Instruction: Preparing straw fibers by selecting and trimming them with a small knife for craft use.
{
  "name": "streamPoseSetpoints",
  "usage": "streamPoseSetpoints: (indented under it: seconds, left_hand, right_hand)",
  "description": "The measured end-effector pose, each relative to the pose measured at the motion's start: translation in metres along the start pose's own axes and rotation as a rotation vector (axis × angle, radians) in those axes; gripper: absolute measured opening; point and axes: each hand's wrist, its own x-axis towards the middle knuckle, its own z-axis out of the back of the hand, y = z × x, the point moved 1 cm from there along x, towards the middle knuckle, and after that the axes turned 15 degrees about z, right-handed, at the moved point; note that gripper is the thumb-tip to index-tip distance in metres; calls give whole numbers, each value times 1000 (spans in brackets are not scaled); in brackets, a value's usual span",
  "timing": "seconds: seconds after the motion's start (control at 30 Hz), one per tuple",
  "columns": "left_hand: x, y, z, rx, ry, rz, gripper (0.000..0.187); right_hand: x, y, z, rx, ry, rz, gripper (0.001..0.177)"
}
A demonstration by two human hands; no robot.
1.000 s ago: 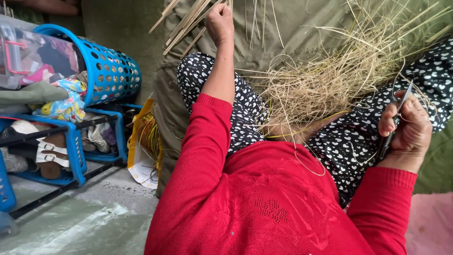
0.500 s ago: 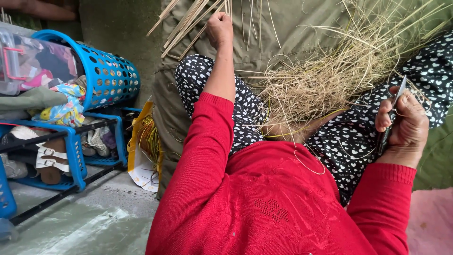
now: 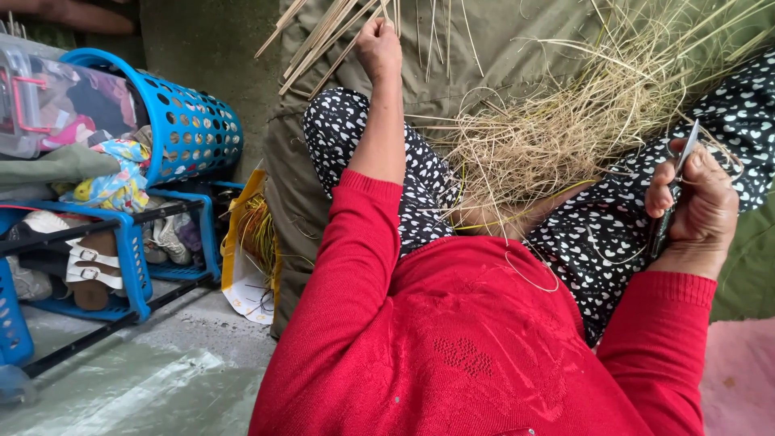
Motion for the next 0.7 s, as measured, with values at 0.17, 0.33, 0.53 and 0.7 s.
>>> streamPoseSetpoints:
  seconds: [0.17,0.33,0.53,0.7]
  left_hand:
    - [-74,-38,53,-38,165,-341,9]
    - [-147,-45,126,65,483,-501,10]
    - [-192,-26,190,138,586,-444,13]
    - [-207,-21,217,213,474,-531,11]
  right_hand:
    - [0,3,-9,44,28,17,25]
    - [-9,14,-43,-42,-67,6,23]
    - [-24,18,-103,-622,211,-201,12]
    - [-26,19,-109,-1812,980,-206,33]
